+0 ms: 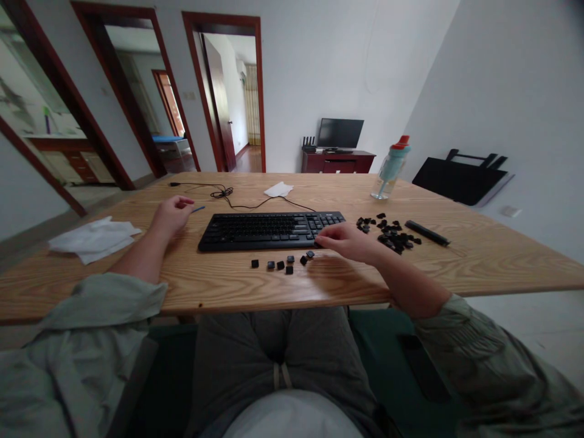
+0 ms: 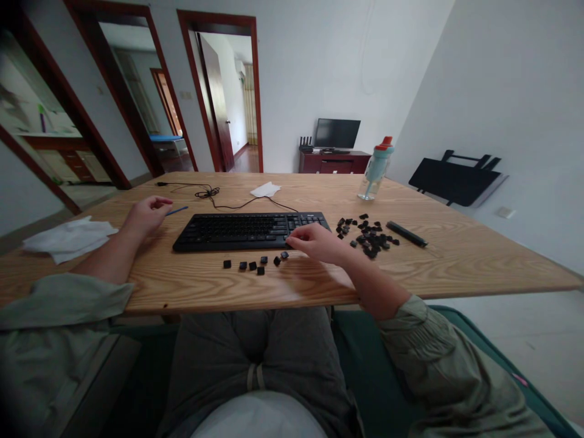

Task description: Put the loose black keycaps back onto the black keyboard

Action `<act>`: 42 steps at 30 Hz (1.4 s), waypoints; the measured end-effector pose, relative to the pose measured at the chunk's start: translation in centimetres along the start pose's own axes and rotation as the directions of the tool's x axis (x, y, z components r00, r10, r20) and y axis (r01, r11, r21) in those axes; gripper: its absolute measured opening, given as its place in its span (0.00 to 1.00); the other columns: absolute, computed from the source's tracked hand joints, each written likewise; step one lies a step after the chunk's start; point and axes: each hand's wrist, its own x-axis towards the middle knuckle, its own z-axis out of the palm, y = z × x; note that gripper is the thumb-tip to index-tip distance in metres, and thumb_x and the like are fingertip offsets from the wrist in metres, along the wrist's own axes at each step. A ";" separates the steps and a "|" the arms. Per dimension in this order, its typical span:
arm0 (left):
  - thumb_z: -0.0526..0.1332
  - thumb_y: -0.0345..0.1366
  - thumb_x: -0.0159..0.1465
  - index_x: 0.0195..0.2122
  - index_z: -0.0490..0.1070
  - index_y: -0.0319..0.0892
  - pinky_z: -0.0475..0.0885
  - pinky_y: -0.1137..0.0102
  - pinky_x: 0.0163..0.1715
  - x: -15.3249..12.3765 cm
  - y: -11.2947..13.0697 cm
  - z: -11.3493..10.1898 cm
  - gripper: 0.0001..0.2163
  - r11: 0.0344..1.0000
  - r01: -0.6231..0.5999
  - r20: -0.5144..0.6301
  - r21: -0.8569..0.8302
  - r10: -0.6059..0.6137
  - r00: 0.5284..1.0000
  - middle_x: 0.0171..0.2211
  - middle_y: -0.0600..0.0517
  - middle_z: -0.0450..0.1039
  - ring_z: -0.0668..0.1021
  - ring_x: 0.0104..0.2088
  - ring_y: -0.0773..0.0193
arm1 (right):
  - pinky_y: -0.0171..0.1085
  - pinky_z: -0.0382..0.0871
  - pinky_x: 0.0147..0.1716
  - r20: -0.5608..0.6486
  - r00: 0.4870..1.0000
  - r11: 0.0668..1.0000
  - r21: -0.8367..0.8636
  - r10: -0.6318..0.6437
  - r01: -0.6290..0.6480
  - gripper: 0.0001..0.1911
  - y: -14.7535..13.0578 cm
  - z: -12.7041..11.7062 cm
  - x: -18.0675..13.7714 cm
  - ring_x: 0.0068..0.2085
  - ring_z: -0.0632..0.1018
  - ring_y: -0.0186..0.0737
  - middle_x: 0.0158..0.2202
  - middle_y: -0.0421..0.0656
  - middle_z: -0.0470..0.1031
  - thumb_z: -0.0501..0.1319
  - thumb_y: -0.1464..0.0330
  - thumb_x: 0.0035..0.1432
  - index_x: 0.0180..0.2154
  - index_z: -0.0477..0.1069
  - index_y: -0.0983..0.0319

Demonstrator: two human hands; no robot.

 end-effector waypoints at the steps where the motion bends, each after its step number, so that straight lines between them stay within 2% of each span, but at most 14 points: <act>1: 0.63 0.39 0.59 0.43 0.77 0.39 0.65 0.71 0.32 -0.1 0.1 0.0 0.13 1.000 0.001 0.002 0.000 -0.001 1.000 0.31 0.52 0.72 0.69 0.29 0.66 | 0.36 0.55 0.26 -0.012 1.000 1.000 0.008 -0.006 0.006 0.22 0.0 0.1 0.2 0.26 0.64 0.34 0.24 0.38 0.67 0.60 0.50 0.60 0.31 0.76 0.62; 4: 0.63 0.38 0.59 0.42 0.77 0.39 0.66 0.71 0.33 -0.3 0.5 0.0 0.12 1.000 0.005 0.008 0.002 -0.005 1.000 0.30 0.53 0.72 0.68 0.28 0.67 | 0.35 0.55 0.26 -0.028 0.999 0.997 0.080 -0.018 0.020 0.23 -0.5 0.0 0.2 0.26 0.64 0.34 0.25 0.39 0.69 0.60 0.48 0.59 0.32 0.78 0.62; 8: 0.62 0.37 0.60 0.42 0.77 0.38 0.65 0.71 0.33 -0.5 0.8 -0.1 0.12 1.000 0.003 0.018 -0.006 -0.002 1.000 0.30 0.53 0.72 0.68 0.28 0.67 | 0.35 0.52 0.22 -0.013 0.999 0.974 0.222 0.036 -0.032 0.24 -1.7 0.1 -0.4 0.23 0.62 0.32 0.23 0.39 0.70 0.63 0.48 0.56 0.35 0.78 0.63; 11: 0.62 0.38 0.59 0.40 0.78 0.38 0.66 0.71 0.33 -0.5 0.8 -0.2 0.11 1.000 -0.006 0.018 -0.008 0.006 1.000 0.29 0.53 0.72 0.69 0.29 0.66 | 0.34 0.53 0.22 -0.020 0.999 0.946 0.322 0.051 -0.041 0.23 -2.4 0.3 -0.7 0.23 0.63 0.31 0.28 0.42 0.76 0.66 0.48 0.54 0.35 0.77 0.63; 15: 0.62 0.38 0.59 0.40 0.78 0.38 0.66 0.71 0.33 -0.4 0.7 -0.2 0.11 1.000 -0.008 0.024 -0.011 0.008 1.000 0.28 0.52 0.73 0.70 0.29 0.65 | 0.33 0.52 0.22 -0.026 0.998 0.942 0.333 0.052 -0.040 0.22 -2.3 0.2 -0.6 0.23 0.63 0.31 0.25 0.40 0.72 0.67 0.49 0.53 0.34 0.76 0.62; 18: 0.63 0.38 0.59 0.40 0.78 0.39 0.66 0.70 0.33 -0.3 0.6 -0.1 0.11 1.000 -0.004 0.023 -0.011 0.004 1.000 0.29 0.52 0.73 0.70 0.28 0.65 | 0.33 0.54 0.22 -0.043 0.998 0.974 0.225 0.048 -0.037 0.21 -1.8 -0.3 -0.7 0.24 0.64 0.32 0.23 0.38 0.68 0.65 0.49 0.56 0.36 0.76 0.61; 21: 0.63 0.38 0.59 0.39 0.78 0.39 0.66 0.70 0.34 -0.3 0.5 -0.1 0.11 1.000 -0.001 0.016 -0.007 0.001 1.000 0.30 0.52 0.74 0.70 0.29 0.65 | 0.35 0.59 0.25 -0.079 0.996 0.995 -0.085 0.038 -0.045 0.18 -0.3 -1.7 -1.5 0.26 0.68 0.35 0.26 0.40 0.73 0.61 0.53 0.60 0.36 0.78 0.61; 24: 0.63 0.39 0.59 0.39 0.78 0.40 0.66 0.70 0.35 -0.3 0.5 0.0 0.11 1.000 -0.003 0.017 -0.003 0.003 1.000 0.31 0.52 0.75 0.71 0.29 0.65 | 0.37 0.65 0.32 -0.106 0.994 0.907 -0.417 0.016 -0.059 0.15 2.3 -3.5 -3.0 0.31 0.74 0.39 0.30 0.44 0.77 0.59 0.58 0.62 0.33 0.79 0.60; 26: 0.63 0.39 0.59 0.39 0.78 0.40 0.67 0.70 0.36 -0.2 0.5 -0.1 0.10 1.000 -0.006 0.021 -0.002 0.006 1.000 0.31 0.52 0.75 0.71 0.29 0.65 | 0.38 0.68 0.36 -0.111 0.994 0.857 -0.512 0.006 -0.062 0.14 4.3 -4.9 -4.1 0.35 0.77 0.42 0.35 0.46 0.79 0.58 0.60 0.61 0.33 0.80 0.59; 29: 0.64 0.39 0.59 0.38 0.78 0.39 0.67 0.70 0.37 0.1 0.3 0.0 0.11 1.000 -0.009 0.028 0.000 0.009 1.000 0.30 0.53 0.74 0.71 0.29 0.65 | 0.39 0.70 0.40 -0.146 0.989 0.841 -0.531 0.032 -0.106 0.15 7.2 -6.9 -5.3 0.38 0.78 0.44 0.41 0.47 0.81 0.58 0.61 0.62 0.35 0.81 0.59; 31: 0.64 0.39 0.59 0.39 0.78 0.39 0.67 0.70 0.37 0.2 0.1 0.0 0.11 1.000 -0.010 0.028 0.000 0.010 1.000 0.30 0.53 0.74 0.71 0.30 0.65 | 0.39 0.71 0.39 -0.194 0.978 0.842 -0.511 0.081 -0.171 0.15 8.7 -8.1 -5.3 0.38 0.79 0.45 0.39 0.47 0.82 0.58 0.59 0.62 0.36 0.81 0.60; 34: 0.63 0.39 0.58 0.39 0.78 0.39 0.67 0.69 0.37 0.3 -0.2 0.1 0.11 1.000 -0.010 0.024 0.004 0.010 1.000 0.30 0.53 0.74 0.72 0.31 0.64 | 0.39 0.70 0.36 -0.276 0.951 0.832 -0.489 0.139 -0.263 0.17 10.4 -9.8 -4.5 0.35 0.79 0.45 0.35 0.47 0.82 0.59 0.56 0.61 0.35 0.81 0.60; 38: 0.63 0.39 0.58 0.38 0.78 0.40 0.68 0.69 0.36 0.3 -0.1 -0.1 0.10 1.000 -0.011 0.027 0.023 0.010 1.000 0.28 0.53 0.74 0.72 0.30 0.64 | 0.38 0.68 0.32 -0.384 0.903 0.800 -0.473 0.191 -0.370 0.16 12.4 -11.2 -2.9 0.34 0.79 0.45 0.35 0.48 0.82 0.60 0.58 0.60 0.35 0.82 0.61; 42: 0.64 0.39 0.58 0.37 0.78 0.40 0.67 0.69 0.35 0.1 0.2 -0.2 0.09 0.999 -0.006 0.033 0.038 0.005 0.999 0.28 0.53 0.74 0.72 0.30 0.64 | 0.37 0.64 0.27 -0.342 0.898 0.770 -0.478 0.279 -0.421 0.16 13.6 -11.9 -2.2 0.28 0.76 0.41 0.28 0.45 0.81 0.61 0.57 0.60 0.35 0.82 0.61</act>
